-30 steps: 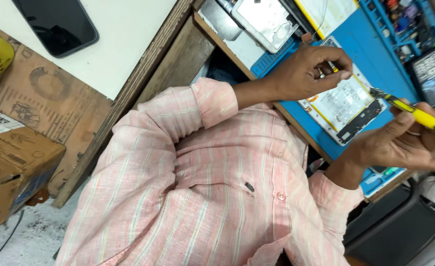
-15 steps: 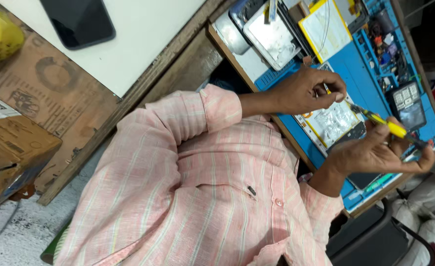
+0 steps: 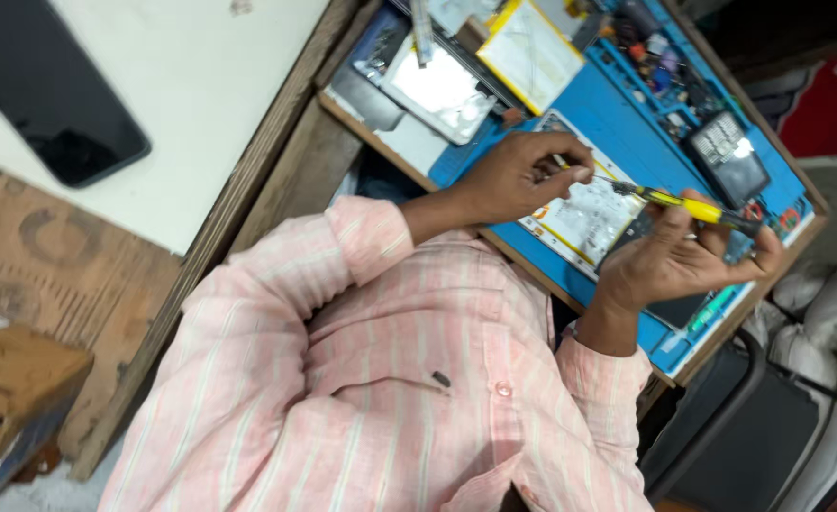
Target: The person disassembles a white Samsung tablet, removes the back cover and battery, and uses a soldering iron to work on the internal components. The person handles the tablet casing, battery, and circuit board while seated on the floor.
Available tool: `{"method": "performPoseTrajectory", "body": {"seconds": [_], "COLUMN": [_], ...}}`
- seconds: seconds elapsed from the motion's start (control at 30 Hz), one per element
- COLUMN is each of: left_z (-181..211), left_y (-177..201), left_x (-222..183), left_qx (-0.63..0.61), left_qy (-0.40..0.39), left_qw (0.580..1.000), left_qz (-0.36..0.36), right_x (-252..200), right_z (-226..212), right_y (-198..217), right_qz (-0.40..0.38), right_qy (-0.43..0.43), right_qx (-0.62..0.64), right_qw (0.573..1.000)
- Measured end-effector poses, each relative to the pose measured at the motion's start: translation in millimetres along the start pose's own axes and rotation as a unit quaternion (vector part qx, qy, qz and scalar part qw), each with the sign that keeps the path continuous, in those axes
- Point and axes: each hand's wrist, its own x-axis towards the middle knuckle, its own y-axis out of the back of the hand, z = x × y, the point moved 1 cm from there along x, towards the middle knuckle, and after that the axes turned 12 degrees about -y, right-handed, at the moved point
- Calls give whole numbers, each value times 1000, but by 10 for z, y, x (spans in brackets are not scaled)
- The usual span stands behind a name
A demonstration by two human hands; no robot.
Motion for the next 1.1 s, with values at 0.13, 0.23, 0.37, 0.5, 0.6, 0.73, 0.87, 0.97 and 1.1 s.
{"method": "performPoseTrajectory", "body": {"seconds": [0.13, 0.23, 0.37, 0.5, 0.6, 0.73, 0.87, 0.97, 1.1], "left_z": [75, 102, 82, 29, 2, 16, 4, -25, -58], "left_y": [-6, -18, -33, -39, -50, -48, -48, -53, -53], "left_x": [11, 21, 30, 34, 37, 41, 31, 24, 13], "left_qx": [-11, 4, 4, 2, 1, -20, -18, -12, -19], "left_qy": [53, 65, 67, 75, 95, 83, 89, 95, 99], "left_qw": [999, 998, 998, 997, 995, 996, 996, 995, 995], "left_qz": [-3, -5, 1, 5, 7, 4, 2, 5, 8], "right_x": [-41, -46, -31, -57, -87, -92, -90, -104, -104], "right_z": [2, -12, -19, -15, -20, -10, 2, -3, -6], "right_y": [-15, -9, -24, -48, -33, -28, -20, -6, -12], "right_qz": [-4, -8, -14, -18, -8, -1, 3, 8, 2], "right_qy": [-22, -24, -16, -17, -20, -27, -32, -34, -31], "right_qx": [8, 15, 10, 21, -4, 5, 3, -1, 8], "right_qw": [1000, 1000, 1000, 999, 1000, 1000, 999, 999, 999]}}
